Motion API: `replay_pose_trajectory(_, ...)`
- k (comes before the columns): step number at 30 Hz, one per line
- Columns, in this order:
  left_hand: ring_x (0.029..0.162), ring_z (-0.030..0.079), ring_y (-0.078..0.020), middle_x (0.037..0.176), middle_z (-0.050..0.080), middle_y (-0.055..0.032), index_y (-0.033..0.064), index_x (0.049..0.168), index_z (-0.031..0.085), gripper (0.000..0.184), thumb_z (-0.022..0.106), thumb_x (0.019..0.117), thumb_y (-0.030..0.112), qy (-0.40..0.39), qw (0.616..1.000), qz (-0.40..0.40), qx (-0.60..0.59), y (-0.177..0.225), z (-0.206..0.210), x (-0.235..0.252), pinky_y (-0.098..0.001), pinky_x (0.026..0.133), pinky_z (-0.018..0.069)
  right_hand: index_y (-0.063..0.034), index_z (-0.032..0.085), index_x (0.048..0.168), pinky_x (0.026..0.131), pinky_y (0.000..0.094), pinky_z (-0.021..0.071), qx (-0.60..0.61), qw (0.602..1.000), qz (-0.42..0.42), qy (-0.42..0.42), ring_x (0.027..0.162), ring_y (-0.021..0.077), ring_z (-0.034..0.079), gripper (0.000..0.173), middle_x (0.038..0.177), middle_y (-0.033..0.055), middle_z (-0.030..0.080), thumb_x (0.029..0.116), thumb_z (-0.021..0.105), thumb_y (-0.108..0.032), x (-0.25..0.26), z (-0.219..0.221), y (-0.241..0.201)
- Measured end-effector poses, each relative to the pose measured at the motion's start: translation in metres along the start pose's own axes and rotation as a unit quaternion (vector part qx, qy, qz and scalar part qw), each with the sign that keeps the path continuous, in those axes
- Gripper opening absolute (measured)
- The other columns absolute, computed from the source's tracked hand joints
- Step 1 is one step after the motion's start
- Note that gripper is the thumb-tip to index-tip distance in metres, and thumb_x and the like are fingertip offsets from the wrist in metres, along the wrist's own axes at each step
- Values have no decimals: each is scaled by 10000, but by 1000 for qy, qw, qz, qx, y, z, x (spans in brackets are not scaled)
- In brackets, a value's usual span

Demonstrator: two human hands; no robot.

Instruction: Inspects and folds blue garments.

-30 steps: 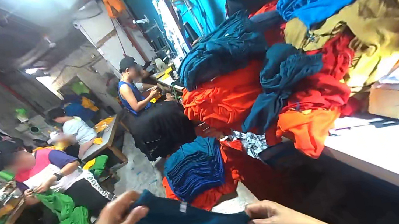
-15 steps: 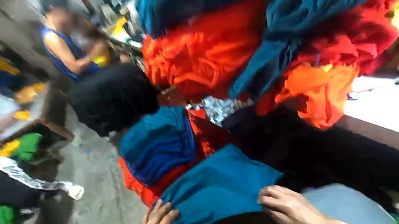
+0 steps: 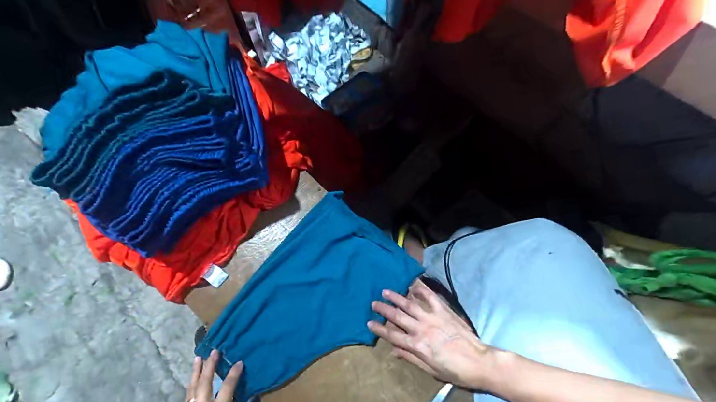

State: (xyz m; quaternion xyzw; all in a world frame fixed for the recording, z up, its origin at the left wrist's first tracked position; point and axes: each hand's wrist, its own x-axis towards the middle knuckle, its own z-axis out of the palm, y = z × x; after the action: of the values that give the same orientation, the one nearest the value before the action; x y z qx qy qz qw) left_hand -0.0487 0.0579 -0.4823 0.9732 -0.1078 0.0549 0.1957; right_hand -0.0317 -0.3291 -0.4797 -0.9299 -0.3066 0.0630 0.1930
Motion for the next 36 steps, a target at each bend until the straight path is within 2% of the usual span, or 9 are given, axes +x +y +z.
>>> replay_pose_trajectory(3, 1304, 495, -581, 1338, 618, -289, 6, 1064, 764, 438, 466, 762, -103, -2, 999, -44, -23, 6, -6, -1, -674, 1047, 419, -147, 571, 1463, 1093, 748, 288, 81, 993, 19, -89, 1458, 423, 401, 476, 1562, 147, 475, 1012, 594, -298, -7, -7, -11)
replay_pose_trajectory(5, 1287, 518, -566, 1302, 636, -288, -24, 1042, 752, 391, 468, 778, -67, 15, 997, -73, -30, 15, -11, 5, -662, 1055, 415, -143, 577, 1459, 1117, 740, 260, 124, 986, 24, -106, 1459, 417, 403, 453, 1542, 146, 499, 1032, 562, -295, -9, -14, -14)
replay_pose_trajectory(10, 1096, 664, -455, 1158, 698, -254, -39, 1056, 750, 304, 510, 871, -6, 59, 994, -67, -56, 52, -8, 50, -569, 932, 532, -59, 698, 1272, 989, 529, 525, 187, 976, 86, 68, 1159, 330, 675, 328, 1227, 148, 711, 1022, 576, -233, 19, -36, 9)
replay_pose_trajectory(13, 1072, 681, -411, 1136, 710, -217, -15, 1083, 753, 273, 543, 907, -14, 40, 994, -45, -89, 91, 7, 91, -550, 911, 554, -10, 715, 1165, 849, 527, 570, 181, 960, 164, 135, 967, 335, 701, 316, 1055, 166, 717, 979, 654, -257, 68, -51, 36)
replay_pose_trajectory(17, 1146, 656, -422, 1184, 706, -196, 28, 1099, 766, 251, 586, 924, 48, 52, 995, -2, -88, 134, 54, 129, -619, 966, 505, -26, 686, 1160, 789, 578, 531, 151, 949, 267, 72, 965, 383, 669, 476, 1023, 181, 688, 914, 755, -427, 127, -60, 49)
replay_pose_trajectory(22, 1338, 547, -428, 1435, 594, -183, 75, 1354, 665, 440, 505, 1001, 284, 33, 999, 34, 23, 137, 105, 124, -715, 1090, 346, -5, 707, 989, 794, 534, 529, 187, 939, 278, 76, 918, 350, 668, 139, 924, 166, 685, 979, 677, -141, 142, -49, 57)
replay_pose_trajectory(28, 1362, 530, -406, 1482, 555, -169, 132, 1423, 619, 493, 373, 1047, 335, 5, 996, 38, 79, 138, 107, 121, -696, 1114, 318, -7, 620, 1135, 657, 347, 524, 334, 875, 314, 154, 697, 162, 625, 159, 838, 88, 661, 1030, 601, -125, 139, -46, 57)
replay_pose_trajectory(32, 1370, 520, -411, 1498, 542, -163, 144, 1434, 611, 499, 355, 1051, 337, -7, 995, 40, 96, 139, 106, 120, -696, 1119, 309, -72, 471, 1479, 762, 519, 544, 285, 900, 322, 68, 848, 310, 669, 667, 1011, 154, 694, 906, 784, -207, 152, -45, 54)
replay_pose_trajectory(36, 1381, 509, -408, 1507, 533, -163, 153, 1453, 594, 504, 350, 1050, 333, -8, 994, 43, 103, 139, 106, 120, -695, 1121, 302, -81, 630, 1337, 745, 534, 536, 224, 919, 314, 79, 826, 339, 676, 361, 936, 164, 697, 982, 672, -127, 164, -43, 62)
